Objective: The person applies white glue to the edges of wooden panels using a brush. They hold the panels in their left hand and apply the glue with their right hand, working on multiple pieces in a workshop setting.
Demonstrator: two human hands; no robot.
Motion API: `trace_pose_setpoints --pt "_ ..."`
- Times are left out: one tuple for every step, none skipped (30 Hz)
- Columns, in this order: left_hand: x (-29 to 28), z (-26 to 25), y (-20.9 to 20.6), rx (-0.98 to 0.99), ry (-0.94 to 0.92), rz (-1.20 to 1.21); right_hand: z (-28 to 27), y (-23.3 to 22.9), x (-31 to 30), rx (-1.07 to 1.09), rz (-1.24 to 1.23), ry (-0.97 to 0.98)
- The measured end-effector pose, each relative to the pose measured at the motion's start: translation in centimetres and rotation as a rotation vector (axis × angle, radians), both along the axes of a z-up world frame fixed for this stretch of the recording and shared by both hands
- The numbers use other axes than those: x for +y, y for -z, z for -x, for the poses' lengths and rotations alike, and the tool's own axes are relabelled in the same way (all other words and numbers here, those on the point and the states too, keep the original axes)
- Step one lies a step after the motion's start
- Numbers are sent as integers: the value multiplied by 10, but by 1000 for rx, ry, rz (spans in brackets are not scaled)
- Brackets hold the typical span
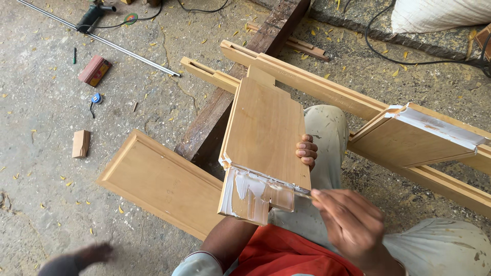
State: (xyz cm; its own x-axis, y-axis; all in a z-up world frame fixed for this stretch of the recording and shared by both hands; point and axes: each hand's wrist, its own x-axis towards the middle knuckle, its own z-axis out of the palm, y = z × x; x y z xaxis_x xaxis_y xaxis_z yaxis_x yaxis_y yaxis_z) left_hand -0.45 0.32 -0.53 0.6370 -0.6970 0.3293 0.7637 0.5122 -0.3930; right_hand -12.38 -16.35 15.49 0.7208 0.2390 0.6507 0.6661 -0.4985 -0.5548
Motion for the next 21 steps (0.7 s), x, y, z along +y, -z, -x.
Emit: trace_pose_setpoints --pt "0 0 0 -6 -16 -23 -4 -3 5 18 6 -1" --pt "0 1 2 -8 -31 -46 -7 -4 12 4 5 2" --pt "0 2 4 -10 -47 -69 -10 -3 20 -10 4 5" --pt "-3 0 6 -10 -47 -45 -10 -3 24 -25 5 12" --pt "-5 -2 7 -9 -48 -20 -9 -2 27 -32 16 9" --pt "-5 -4 8 -11 -47 5 -6 -1 29 -42 26 8" --pt "-4 -5 9 -6 -31 6 -3 1 30 -51 37 7" --pt "-2 -5 9 -2 -18 9 1 2 29 -73 39 -15" --pt "1 -5 8 2 -6 11 6 3 26 -95 42 -38" --pt "5 -3 7 13 -39 -17 10 4 23 -116 43 -59" --pt "8 -1 5 24 -72 -45 15 4 20 -136 32 -90" --pt "11 2 4 39 -109 -73 21 3 15 -152 19 -124" --pt "13 3 3 33 -107 -67 26 1 10 -168 5 -159" --pt "15 1 2 24 -103 -63 28 0 10 -125 -13 -126" --pt "16 -1 1 15 -98 -58 27 -1 11 -82 -32 -92" --pt "15 -3 2 9 -93 -52 26 -3 12 -36 -48 -59" --pt "14 -4 3 3 -88 -45 24 -4 13 -28 -42 -44" --pt "12 -8 5 -7 -76 -40 15 -4 17 -25 -36 -21" --pt "11 -10 6 -12 -72 -36 6 -4 21 -22 -30 2" --pt "10 -12 8 -16 -71 -33 -2 -4 27 -21 -15 11" --pt "9 -12 10 -19 -69 -30 -9 -4 33 -20 0 19"
